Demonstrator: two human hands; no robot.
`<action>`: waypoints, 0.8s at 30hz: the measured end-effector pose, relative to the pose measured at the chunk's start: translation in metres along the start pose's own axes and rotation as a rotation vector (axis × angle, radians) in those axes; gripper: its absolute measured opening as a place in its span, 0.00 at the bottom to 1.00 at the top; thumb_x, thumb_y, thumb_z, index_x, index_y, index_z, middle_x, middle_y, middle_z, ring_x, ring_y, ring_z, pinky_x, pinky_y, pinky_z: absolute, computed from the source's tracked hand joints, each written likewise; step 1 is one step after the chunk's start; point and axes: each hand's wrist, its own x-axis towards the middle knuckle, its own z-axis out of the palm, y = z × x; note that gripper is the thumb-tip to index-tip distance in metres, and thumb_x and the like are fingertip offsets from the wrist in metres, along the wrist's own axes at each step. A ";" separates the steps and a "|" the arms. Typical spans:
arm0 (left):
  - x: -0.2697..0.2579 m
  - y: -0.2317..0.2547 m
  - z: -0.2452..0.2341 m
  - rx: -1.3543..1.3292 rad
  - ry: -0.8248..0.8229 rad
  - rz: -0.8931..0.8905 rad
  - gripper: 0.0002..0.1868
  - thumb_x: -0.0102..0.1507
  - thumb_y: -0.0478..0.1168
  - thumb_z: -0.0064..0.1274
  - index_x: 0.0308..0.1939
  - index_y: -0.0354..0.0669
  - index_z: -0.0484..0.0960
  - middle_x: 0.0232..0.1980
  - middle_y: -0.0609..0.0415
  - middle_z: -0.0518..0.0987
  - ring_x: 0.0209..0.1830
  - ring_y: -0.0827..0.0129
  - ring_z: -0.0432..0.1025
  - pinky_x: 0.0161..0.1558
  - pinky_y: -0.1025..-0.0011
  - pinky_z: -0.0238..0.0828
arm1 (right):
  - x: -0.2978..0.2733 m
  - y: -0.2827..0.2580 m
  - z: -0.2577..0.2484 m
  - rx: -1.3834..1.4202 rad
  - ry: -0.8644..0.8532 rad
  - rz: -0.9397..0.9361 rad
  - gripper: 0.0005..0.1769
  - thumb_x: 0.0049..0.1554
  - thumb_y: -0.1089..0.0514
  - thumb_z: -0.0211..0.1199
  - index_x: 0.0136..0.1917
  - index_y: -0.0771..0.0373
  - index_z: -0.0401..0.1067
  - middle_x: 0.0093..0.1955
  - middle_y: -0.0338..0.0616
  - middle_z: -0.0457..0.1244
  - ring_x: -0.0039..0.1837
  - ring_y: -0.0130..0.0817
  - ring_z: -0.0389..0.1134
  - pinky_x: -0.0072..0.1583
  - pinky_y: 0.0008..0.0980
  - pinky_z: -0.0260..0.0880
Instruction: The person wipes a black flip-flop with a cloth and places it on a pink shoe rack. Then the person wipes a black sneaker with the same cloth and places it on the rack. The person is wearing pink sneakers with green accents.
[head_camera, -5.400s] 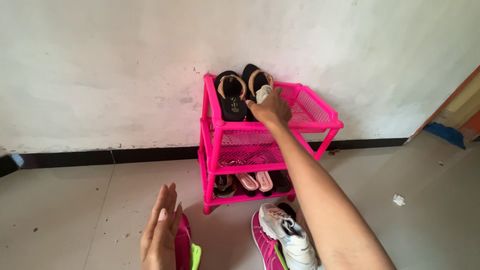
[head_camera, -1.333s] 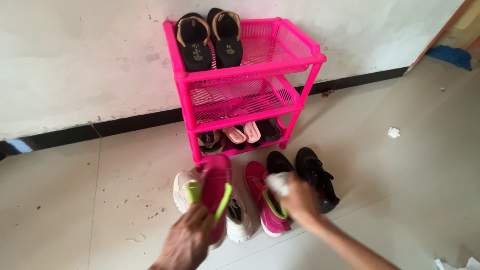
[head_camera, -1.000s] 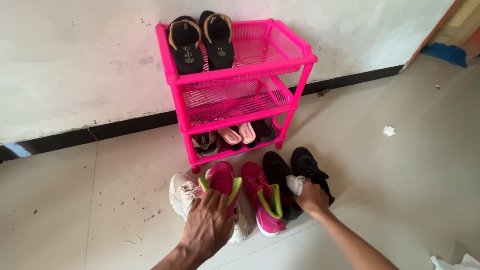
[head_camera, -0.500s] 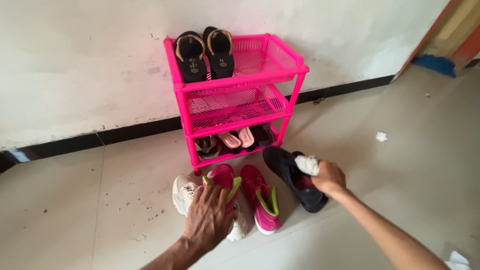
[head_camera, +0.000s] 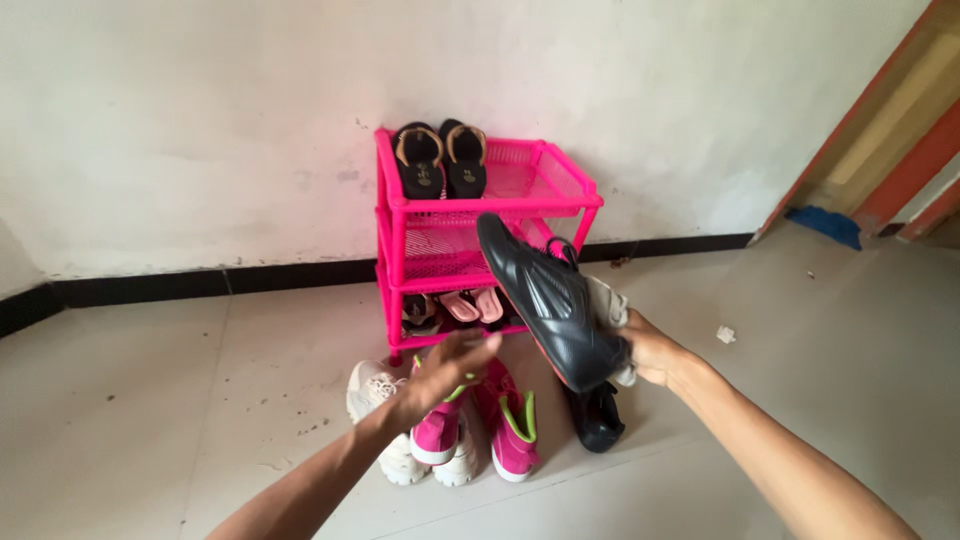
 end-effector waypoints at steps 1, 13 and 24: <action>0.004 0.002 -0.001 -0.090 0.005 0.017 0.56 0.57 0.73 0.48 0.76 0.41 0.52 0.72 0.39 0.64 0.71 0.46 0.68 0.69 0.51 0.68 | -0.001 -0.008 0.006 0.026 -0.045 -0.005 0.30 0.52 0.67 0.66 0.69 0.66 0.68 0.58 0.44 0.70 0.55 0.30 0.71 0.56 0.35 0.72; -0.069 0.010 -0.015 -0.665 0.079 0.405 0.42 0.63 0.69 0.43 0.72 0.48 0.60 0.65 0.43 0.74 0.60 0.48 0.75 0.62 0.47 0.73 | -0.013 -0.067 0.061 -0.173 -0.273 -0.095 0.49 0.43 0.68 0.68 0.77 0.60 0.58 0.71 0.42 0.63 0.69 0.32 0.64 0.68 0.34 0.64; -0.097 -0.005 -0.009 -0.799 0.277 0.494 0.27 0.63 0.46 0.55 0.62 0.38 0.68 0.51 0.45 0.81 0.47 0.61 0.81 0.53 0.57 0.80 | 0.000 -0.069 0.081 -0.399 -0.353 -0.115 0.48 0.43 0.68 0.70 0.76 0.61 0.60 0.68 0.41 0.64 0.68 0.31 0.63 0.69 0.33 0.61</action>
